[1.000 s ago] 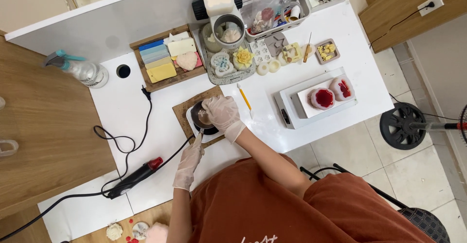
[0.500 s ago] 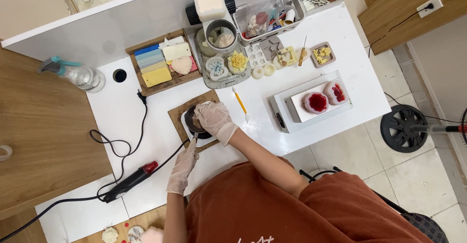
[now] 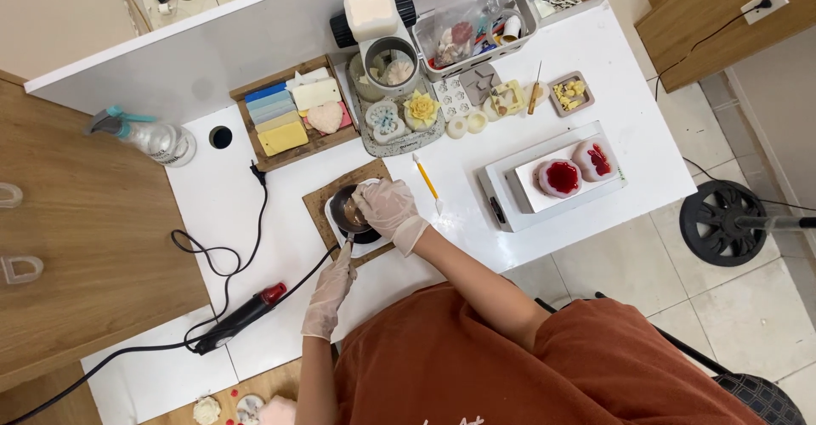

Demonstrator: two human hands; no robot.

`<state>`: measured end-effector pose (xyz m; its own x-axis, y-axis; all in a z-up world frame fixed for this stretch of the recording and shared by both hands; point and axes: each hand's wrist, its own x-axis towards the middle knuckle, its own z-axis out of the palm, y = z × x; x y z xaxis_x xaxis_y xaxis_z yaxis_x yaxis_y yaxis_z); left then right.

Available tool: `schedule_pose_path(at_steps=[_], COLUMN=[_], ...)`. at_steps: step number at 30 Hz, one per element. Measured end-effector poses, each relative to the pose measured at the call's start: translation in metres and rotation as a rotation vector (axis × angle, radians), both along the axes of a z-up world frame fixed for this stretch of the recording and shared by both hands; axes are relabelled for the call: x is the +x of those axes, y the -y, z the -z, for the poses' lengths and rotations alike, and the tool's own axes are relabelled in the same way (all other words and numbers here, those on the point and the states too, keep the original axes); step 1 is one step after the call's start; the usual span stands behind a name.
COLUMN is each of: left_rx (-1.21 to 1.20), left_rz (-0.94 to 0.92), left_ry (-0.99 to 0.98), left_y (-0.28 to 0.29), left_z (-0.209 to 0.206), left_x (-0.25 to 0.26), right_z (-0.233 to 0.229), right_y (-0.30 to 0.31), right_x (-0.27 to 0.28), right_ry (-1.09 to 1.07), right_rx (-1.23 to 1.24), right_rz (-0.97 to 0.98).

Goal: The recorder is making candles by melting wax, pouring it into molds, and preparing decorative elements.

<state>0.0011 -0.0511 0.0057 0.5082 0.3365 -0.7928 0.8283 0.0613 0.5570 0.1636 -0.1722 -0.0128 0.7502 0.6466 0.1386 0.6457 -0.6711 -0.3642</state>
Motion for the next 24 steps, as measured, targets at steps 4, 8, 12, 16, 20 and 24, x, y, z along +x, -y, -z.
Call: schedule_pose_path(at_steps=[4,8,12,16,20,24], left_rx=[0.001,-0.005,-0.001,-0.006,-0.003,-0.027], left_rz=[0.014,0.003,0.024,-0.001,-0.006,-0.022], left_ry=[-0.015,-0.014,0.012,-0.022,0.003,0.002], left_y=[0.0,0.002,0.002,0.005,0.006,0.005], left_z=[0.005,-0.004,-0.004,-0.013,-0.012,-0.006], left_x=[0.0,0.001,0.002,0.004,0.003,0.001], right_z=[-0.018,-0.022,-0.009,-0.004,-0.005,-0.006], right_y=[0.002,0.002,0.002,0.004,0.004,0.004], right_x=[-0.006,-0.009,-0.01,-0.004,-0.001,0.004], right_ry=[-0.064,-0.15,-0.075,-0.065,-0.063,-0.04], right_rx=[0.219,0.107,0.197,0.143,0.182,0.033], right_rz=[0.08,0.113,0.105,0.063,0.062,0.044])
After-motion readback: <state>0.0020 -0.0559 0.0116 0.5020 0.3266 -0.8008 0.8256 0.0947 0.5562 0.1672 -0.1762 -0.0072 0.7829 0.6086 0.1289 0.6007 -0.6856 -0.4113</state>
